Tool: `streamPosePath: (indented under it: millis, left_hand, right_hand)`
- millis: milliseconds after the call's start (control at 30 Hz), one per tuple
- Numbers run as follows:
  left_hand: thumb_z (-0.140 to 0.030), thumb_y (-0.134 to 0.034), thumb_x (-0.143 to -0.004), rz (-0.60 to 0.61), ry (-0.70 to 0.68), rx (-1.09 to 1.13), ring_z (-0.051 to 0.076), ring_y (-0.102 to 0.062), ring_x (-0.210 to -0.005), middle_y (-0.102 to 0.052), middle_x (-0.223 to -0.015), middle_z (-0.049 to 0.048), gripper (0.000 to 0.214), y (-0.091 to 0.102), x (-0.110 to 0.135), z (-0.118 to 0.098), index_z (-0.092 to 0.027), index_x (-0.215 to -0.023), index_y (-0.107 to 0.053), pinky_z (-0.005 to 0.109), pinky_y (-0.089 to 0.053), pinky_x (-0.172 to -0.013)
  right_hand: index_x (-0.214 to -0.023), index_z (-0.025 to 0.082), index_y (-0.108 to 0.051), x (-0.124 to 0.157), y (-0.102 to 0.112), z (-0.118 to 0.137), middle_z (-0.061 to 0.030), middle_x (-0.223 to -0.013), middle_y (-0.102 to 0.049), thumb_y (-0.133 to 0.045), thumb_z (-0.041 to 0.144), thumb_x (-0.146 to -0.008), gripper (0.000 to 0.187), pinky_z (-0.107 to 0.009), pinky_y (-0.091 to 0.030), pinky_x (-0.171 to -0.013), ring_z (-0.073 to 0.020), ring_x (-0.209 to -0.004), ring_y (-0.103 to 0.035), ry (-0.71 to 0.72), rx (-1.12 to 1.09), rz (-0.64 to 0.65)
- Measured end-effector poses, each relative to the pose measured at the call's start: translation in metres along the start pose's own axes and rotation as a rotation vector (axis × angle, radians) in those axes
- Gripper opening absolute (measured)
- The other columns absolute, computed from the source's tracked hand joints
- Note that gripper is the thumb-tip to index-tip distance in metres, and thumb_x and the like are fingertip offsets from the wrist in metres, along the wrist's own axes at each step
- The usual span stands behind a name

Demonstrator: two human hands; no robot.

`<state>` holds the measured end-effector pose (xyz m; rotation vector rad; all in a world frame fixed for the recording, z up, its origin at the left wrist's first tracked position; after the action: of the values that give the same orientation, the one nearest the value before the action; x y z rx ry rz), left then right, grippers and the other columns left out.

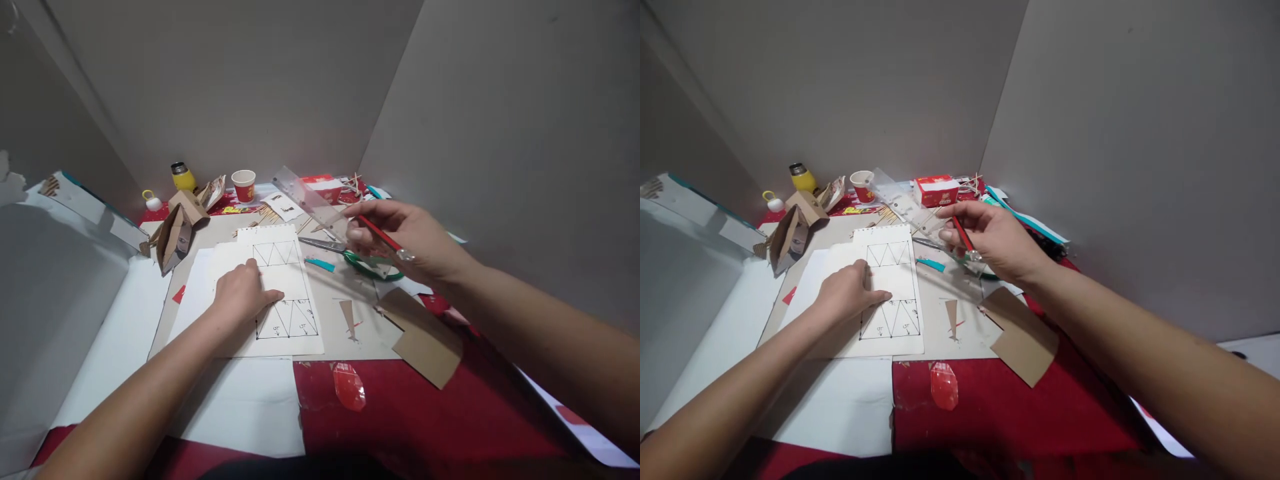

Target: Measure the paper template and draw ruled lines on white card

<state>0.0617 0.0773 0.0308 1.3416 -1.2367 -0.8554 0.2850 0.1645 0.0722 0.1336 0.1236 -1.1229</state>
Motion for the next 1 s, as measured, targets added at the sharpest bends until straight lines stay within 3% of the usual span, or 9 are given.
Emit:
streamPosePath:
  millis: [100, 167, 267, 367, 500, 633, 767, 900, 1000]
  left_hand:
    - [-0.052, -0.067, -0.078, -0.03, -0.007, 0.037, 0.031, -0.069, -0.09, -0.073, -0.101, 0.0119, 0.049, -0.004, 0.001, -0.002, -0.018, -0.112, -0.059, 0.037, -0.05, -0.069]
    - [-0.051, -0.063, -0.081, -0.099, -0.001, 0.041, 0.031, -0.065, -0.105, -0.069, -0.118, 0.014, 0.052, 0.002, 0.003, 0.006, -0.018, -0.121, -0.056, 0.037, -0.05, -0.081]
    - [-0.054, -0.058, -0.084, -0.222, 0.074, 0.025, 0.036, -0.042, -0.137, -0.047, -0.147, 0.0208, 0.072, 0.02, -0.004, 0.034, -0.014, -0.141, -0.04, 0.044, -0.038, -0.104]
    - [-0.057, -0.065, -0.076, -0.192, 0.203, 0.044, 0.043, -0.05, -0.127, -0.055, -0.135, 0.0291, 0.083, 0.029, -0.02, 0.068, -0.007, -0.139, -0.044, 0.048, -0.043, -0.095]
    - [-0.049, -0.068, -0.074, -0.147, 0.258, 0.129, 0.038, -0.063, -0.112, -0.066, -0.123, 0.0221, 0.069, 0.025, -0.039, 0.09, -0.012, -0.13, -0.054, 0.041, -0.048, -0.086]
    - [-0.047, -0.068, -0.076, -0.145, 0.271, 0.243, 0.034, -0.064, -0.11, -0.069, -0.118, 0.018, 0.061, 0.019, -0.046, 0.09, -0.014, -0.126, -0.057, 0.038, -0.048, -0.085]
    - [-0.041, -0.075, -0.077, -0.15, 0.225, 0.368, 0.033, -0.054, -0.125, -0.058, -0.136, 0.0174, 0.063, 0.019, -0.053, 0.082, -0.016, -0.131, -0.054, 0.044, -0.044, -0.099]
    - [-0.037, -0.064, -0.092, -0.06, 0.187, 0.604, 0.023, -0.065, -0.101, -0.065, -0.118, 0.0082, 0.035, 0.02, -0.061, 0.075, -0.016, -0.119, -0.061, 0.044, -0.055, -0.086]
    - [-0.034, -0.066, -0.09, -0.047, 0.147, 0.807, 0.018, -0.069, -0.083, -0.07, -0.101, 0.0057, 0.026, 0.034, -0.069, 0.075, -0.014, -0.107, -0.066, 0.036, -0.058, -0.073]
  right_hand:
    - [-0.096, 0.021, -0.065, 0.007, -0.002, 0.002, 0.0031, -0.067, -0.057, -0.08, 0.034, -0.066, 0.036, -0.03, -0.043, -0.052, -0.0111, -0.054, -0.051, -0.009, 0.029, -0.002]
    - [-0.095, 0.02, -0.064, 0.01, -0.002, 0.001, 0.0027, -0.068, -0.057, -0.08, 0.034, -0.066, 0.036, -0.028, -0.042, -0.05, -0.01, -0.052, -0.049, -0.014, 0.035, -0.011]
    - [-0.098, 0.02, -0.063, 0.011, -0.005, -0.011, 0.0055, -0.061, -0.051, -0.078, 0.039, -0.07, 0.037, -0.025, -0.034, -0.044, -0.0084, -0.046, -0.042, -0.081, 0.032, -0.016]
    - [-0.103, 0.02, -0.06, 0.012, -0.014, -0.034, 0.0073, -0.058, -0.047, -0.073, 0.05, -0.074, 0.044, -0.023, -0.027, -0.041, -0.0085, -0.044, -0.037, -0.203, 0.085, -0.052]
    - [-0.097, 0.019, -0.057, 0.009, -0.03, -0.06, 0.0009, -0.074, -0.061, -0.072, 0.042, -0.074, 0.037, -0.029, -0.047, -0.056, -0.0151, -0.061, -0.057, -0.177, 0.376, -0.099]
    - [-0.097, 0.019, -0.055, 0.005, -0.045, -0.075, -0.0037, -0.084, -0.066, -0.071, 0.021, -0.063, 0.038, -0.037, -0.05, -0.073, -0.022, -0.077, -0.063, -0.133, 0.492, -0.171]
    - [-0.092, 0.02, -0.053, 0.002, -0.056, -0.079, -0.0022, -0.077, -0.063, -0.064, 0.02, -0.064, 0.03, -0.035, -0.049, -0.069, -0.0222, -0.074, -0.063, -0.099, 0.497, -0.213]
    - [-0.095, 0.019, -0.052, -0.001, -0.062, -0.07, -0.0014, -0.074, -0.063, -0.06, 0.026, -0.07, 0.027, -0.03, -0.048, -0.058, -0.0188, -0.065, -0.06, -0.031, 0.421, -0.213]
    - [-0.1, 0.019, -0.051, -0.008, -0.055, -0.047, -0.0036, -0.081, -0.065, -0.06, 0.033, -0.076, 0.029, -0.031, -0.049, -0.064, -0.019, -0.071, -0.061, 0.044, 0.377, -0.216]
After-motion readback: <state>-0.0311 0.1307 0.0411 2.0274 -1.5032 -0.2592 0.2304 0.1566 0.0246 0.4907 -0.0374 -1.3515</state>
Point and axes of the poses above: each hand's wrist, its own x-axis away from the middle knuckle, its own y-axis out of the back of the hand, z = x × y, the point moved 5 cm from there along -x, towards the middle knuckle
